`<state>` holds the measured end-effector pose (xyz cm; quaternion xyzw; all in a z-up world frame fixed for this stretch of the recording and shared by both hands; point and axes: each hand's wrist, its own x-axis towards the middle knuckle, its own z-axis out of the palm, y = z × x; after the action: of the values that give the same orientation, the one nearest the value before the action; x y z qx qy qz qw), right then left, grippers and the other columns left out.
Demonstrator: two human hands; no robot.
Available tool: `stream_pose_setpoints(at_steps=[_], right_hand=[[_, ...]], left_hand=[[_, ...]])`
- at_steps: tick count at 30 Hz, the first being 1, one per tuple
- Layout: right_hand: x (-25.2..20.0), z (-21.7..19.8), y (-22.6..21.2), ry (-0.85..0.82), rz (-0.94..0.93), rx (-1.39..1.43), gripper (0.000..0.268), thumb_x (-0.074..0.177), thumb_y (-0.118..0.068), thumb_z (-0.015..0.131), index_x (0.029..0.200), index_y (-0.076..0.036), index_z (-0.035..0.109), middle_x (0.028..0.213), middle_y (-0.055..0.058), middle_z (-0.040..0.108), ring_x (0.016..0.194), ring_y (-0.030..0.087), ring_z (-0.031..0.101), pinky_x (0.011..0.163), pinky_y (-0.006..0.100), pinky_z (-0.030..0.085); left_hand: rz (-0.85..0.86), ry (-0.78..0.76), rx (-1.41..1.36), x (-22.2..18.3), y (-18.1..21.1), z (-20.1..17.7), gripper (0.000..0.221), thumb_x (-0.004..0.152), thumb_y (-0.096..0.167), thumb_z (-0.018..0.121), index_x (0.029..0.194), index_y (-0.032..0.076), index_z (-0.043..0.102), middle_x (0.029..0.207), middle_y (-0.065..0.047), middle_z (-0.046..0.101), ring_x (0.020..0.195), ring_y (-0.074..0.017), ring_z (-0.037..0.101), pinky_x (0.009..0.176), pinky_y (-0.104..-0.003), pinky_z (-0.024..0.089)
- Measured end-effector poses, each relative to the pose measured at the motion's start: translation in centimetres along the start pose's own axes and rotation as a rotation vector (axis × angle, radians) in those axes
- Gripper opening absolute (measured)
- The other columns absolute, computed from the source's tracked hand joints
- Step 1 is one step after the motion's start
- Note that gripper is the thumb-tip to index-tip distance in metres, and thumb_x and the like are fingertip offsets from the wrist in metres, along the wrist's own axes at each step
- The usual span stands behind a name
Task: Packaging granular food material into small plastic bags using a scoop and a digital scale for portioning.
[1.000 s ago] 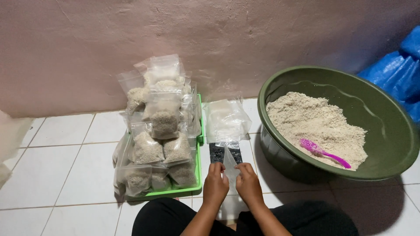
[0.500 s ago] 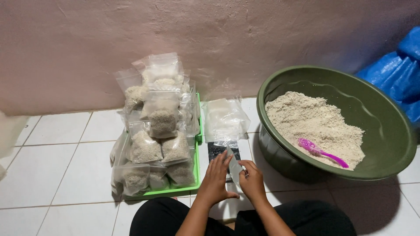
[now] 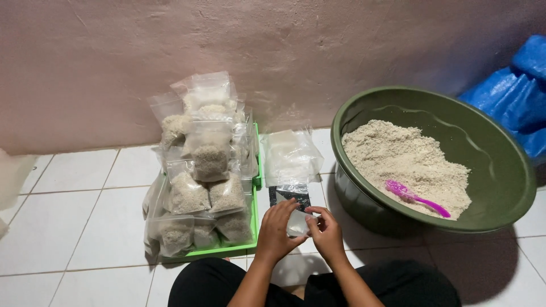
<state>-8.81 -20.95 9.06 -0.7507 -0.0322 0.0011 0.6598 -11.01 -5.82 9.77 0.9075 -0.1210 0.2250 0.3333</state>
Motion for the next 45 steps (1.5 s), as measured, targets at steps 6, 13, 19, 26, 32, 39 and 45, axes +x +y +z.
stream_pose_setpoints(at_steps=[6, 13, 19, 26, 32, 39, 45], right_hand=[[1.4, -0.3, 4.4, 0.018, 0.030, 0.124, 0.037, 0.100, -0.025, 0.037, 0.119, -0.003, 0.061, 0.115, 0.006, 0.065, 0.083, 0.015, 0.059, 0.070, 0.026, 0.048], [1.2, 0.1, 7.5, 0.076, 0.143, -0.133, 0.035, 0.096, -0.030, 0.049, 0.121, -0.009, 0.062, 0.106, 0.004, 0.068, 0.084, 0.015, 0.065, 0.077, 0.028, 0.052], [1.0, -1.8, 3.5, -0.069, -0.037, -0.429, 0.034, 0.085, -0.020, 0.063, 0.117, -0.011, 0.061, 0.119, 0.006, 0.062, 0.099, 0.022, 0.065, 0.084, 0.034, 0.055], [1.8, -11.6, -8.1, -0.378, -0.169, -0.587, 0.022, 0.087, -0.017, 0.063, 0.107, -0.010, 0.069, 0.099, 0.002, 0.075, 0.076, 0.013, 0.067, 0.066, 0.026, 0.055], [6.5, -25.3, -8.2, 0.024, -0.250, -0.770, 0.017, 0.087, -0.020, 0.064, 0.099, -0.012, 0.072, 0.084, 0.001, 0.077, 0.060, 0.015, 0.064, 0.057, 0.028, 0.049], [11.4, -34.1, -1.7, 0.051, 0.098, -1.089, 0.021, 0.089, -0.026, 0.059, 0.101, -0.017, 0.072, 0.102, -0.001, 0.076, 0.085, 0.023, 0.071, 0.077, 0.036, 0.056], [10.9, -33.5, -2.7, 0.088, 0.264, -1.086, 0.028, 0.088, -0.029, 0.057, 0.108, -0.014, 0.070, 0.099, 0.011, 0.076, 0.097, 0.033, 0.072, 0.083, 0.045, 0.058]], left_hand=[[-0.198, 0.117, 0.019, 0.1, -1.5, 0.8, 0.062, 0.069, 0.036, 0.083, 0.123, 0.014, 0.061, 0.121, -0.001, 0.065, 0.112, -0.0198, 0.061, 0.101, -0.041, 0.042], [-0.328, 0.237, -0.091, 0.0, -0.3, -1.1, 0.065, 0.065, 0.043, 0.087, 0.119, 0.015, 0.065, 0.113, -0.004, 0.069, 0.099, -0.0229, 0.067, 0.089, -0.037, 0.051], [-0.297, 0.244, -0.207, -0.5, 0.5, -2.3, 0.087, 0.062, 0.041, 0.089, 0.134, 0.011, 0.051, 0.122, -0.006, 0.060, 0.103, -0.0248, 0.066, 0.086, -0.036, 0.054], [-0.417, 0.195, -0.232, -0.6, 0.5, -2.9, 0.096, 0.057, 0.038, 0.090, 0.138, 0.008, 0.047, 0.121, -0.014, 0.065, 0.103, -0.0303, 0.067, 0.087, -0.041, 0.054], [-0.438, 0.125, -0.388, 1.6, 0.6, -2.9, 0.087, 0.059, 0.031, 0.088, 0.135, 0.012, 0.050, 0.122, -0.011, 0.068, 0.113, -0.0267, 0.066, 0.100, -0.039, 0.050], [-0.001, 0.163, -0.613, 14.5, 9.7, -3.6, 0.091, 0.073, 0.069, 0.060, 0.136, 0.008, 0.040, 0.127, -0.017, 0.064, 0.116, -0.0312, 0.065, 0.103, -0.044, 0.054], [-0.119, 0.064, -0.795, 24.9, 12.3, 6.8, 0.075, 0.068, 0.031, 0.090, 0.131, 0.010, 0.056, 0.121, -0.016, 0.065, 0.119, -0.0303, 0.060, 0.104, -0.042, 0.048]])
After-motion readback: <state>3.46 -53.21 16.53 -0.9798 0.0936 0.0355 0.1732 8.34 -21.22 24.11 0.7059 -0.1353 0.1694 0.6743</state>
